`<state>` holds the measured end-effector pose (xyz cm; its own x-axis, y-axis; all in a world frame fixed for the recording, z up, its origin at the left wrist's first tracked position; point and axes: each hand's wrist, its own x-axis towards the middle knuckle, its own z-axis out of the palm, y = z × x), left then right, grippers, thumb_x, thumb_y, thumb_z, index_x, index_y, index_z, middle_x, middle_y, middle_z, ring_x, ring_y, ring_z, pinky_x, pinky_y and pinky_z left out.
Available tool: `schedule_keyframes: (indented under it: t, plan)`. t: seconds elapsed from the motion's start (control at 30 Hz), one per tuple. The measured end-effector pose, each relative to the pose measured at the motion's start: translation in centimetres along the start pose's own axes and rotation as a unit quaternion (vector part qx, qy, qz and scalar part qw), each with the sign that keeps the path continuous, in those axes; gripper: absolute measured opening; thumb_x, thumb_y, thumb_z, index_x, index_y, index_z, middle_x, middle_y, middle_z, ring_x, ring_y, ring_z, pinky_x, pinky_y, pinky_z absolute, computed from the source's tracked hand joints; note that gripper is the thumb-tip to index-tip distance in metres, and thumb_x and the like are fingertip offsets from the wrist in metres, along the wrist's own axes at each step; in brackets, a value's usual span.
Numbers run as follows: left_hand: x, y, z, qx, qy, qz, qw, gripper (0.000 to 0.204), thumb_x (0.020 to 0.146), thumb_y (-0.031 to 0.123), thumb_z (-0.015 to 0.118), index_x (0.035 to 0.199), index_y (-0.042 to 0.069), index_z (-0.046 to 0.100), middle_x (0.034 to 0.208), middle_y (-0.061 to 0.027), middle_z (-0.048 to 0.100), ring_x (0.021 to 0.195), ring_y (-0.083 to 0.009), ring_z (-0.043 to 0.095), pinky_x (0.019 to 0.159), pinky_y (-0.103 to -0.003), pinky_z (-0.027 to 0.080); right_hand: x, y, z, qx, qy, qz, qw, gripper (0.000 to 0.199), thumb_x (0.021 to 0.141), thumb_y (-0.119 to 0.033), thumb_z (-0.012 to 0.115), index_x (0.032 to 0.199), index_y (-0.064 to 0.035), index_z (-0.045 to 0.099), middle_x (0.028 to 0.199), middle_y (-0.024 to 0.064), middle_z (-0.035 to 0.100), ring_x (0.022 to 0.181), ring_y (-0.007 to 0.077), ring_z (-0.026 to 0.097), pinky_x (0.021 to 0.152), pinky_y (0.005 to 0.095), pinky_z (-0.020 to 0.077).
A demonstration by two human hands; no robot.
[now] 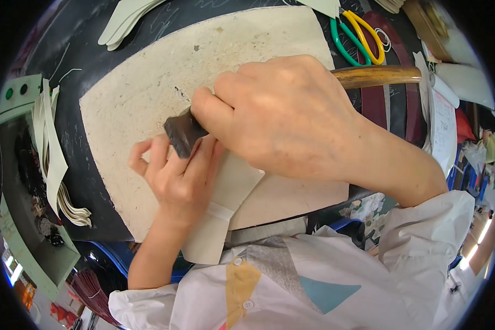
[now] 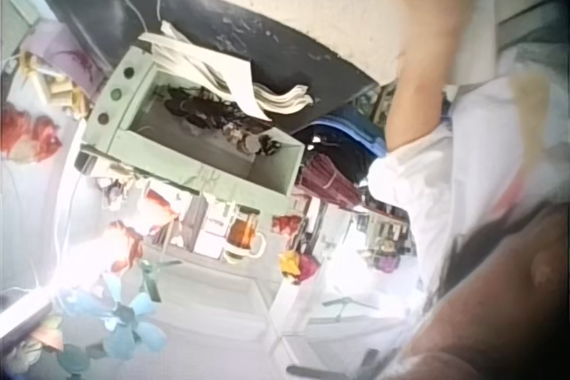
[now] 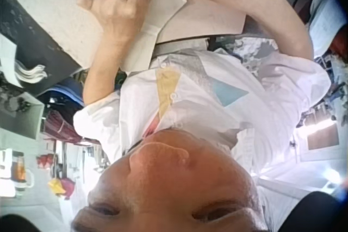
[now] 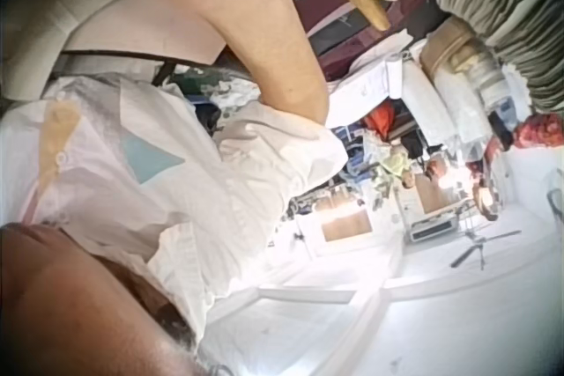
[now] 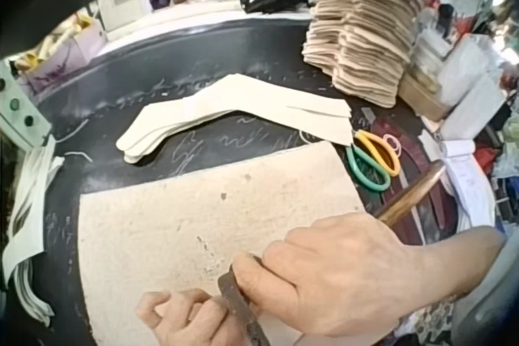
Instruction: Hammering and aligning white leather or synthetic shoe upper components on a workbench.
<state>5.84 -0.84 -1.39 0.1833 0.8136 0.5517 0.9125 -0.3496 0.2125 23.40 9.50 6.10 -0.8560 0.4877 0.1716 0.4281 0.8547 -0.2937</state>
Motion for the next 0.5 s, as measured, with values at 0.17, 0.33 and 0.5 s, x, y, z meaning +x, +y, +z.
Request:
schedule_keyframes:
  t: [0.17,0.33,0.5]
  plan:
    - [-0.1,1.0,-0.5,-0.027,-0.057,-0.052,0.997,0.018,0.074,0.020,0.080,0.083,0.009,0.069,0.077,0.0022,0.053,0.080,-0.0161,0.057,0.088,-0.043,0.032,0.0,-0.5,0.2,-0.027,0.059,-0.012,0.998,0.048,0.065,-0.013,0.076,0.112,-0.0070,0.069,0.073,0.0052,0.055,0.061,0.0256,0.057,0.054,0.0371,0.0450]
    - [0.6,0.4,-1.2,0.029,-0.056,-0.027,0.998,0.016,0.076,0.018,0.078,0.085,0.009,0.069,0.079,0.0021,0.054,0.079,-0.0161,0.057,0.088,-0.042,0.034,-0.7,-0.2,0.4,-0.010,0.009,-0.003,1.000,0.046,0.067,-0.016,0.074,0.111,-0.0045,0.068,0.073,0.0053,0.056,0.060,0.0241,0.057,0.053,0.0360,0.0451]
    - [-0.5,1.4,-1.0,-0.017,-0.067,-0.030,0.997,0.016,0.076,0.018,0.078,0.086,0.008,0.070,0.080,0.0022,0.055,0.078,-0.0151,0.057,0.087,-0.040,0.034,-0.5,-0.7,0.7,-0.035,0.057,-0.015,0.998,0.045,0.067,-0.014,0.073,0.112,-0.0073,0.069,0.073,0.0045,0.055,0.060,0.0240,0.058,0.053,0.0362,0.0451]
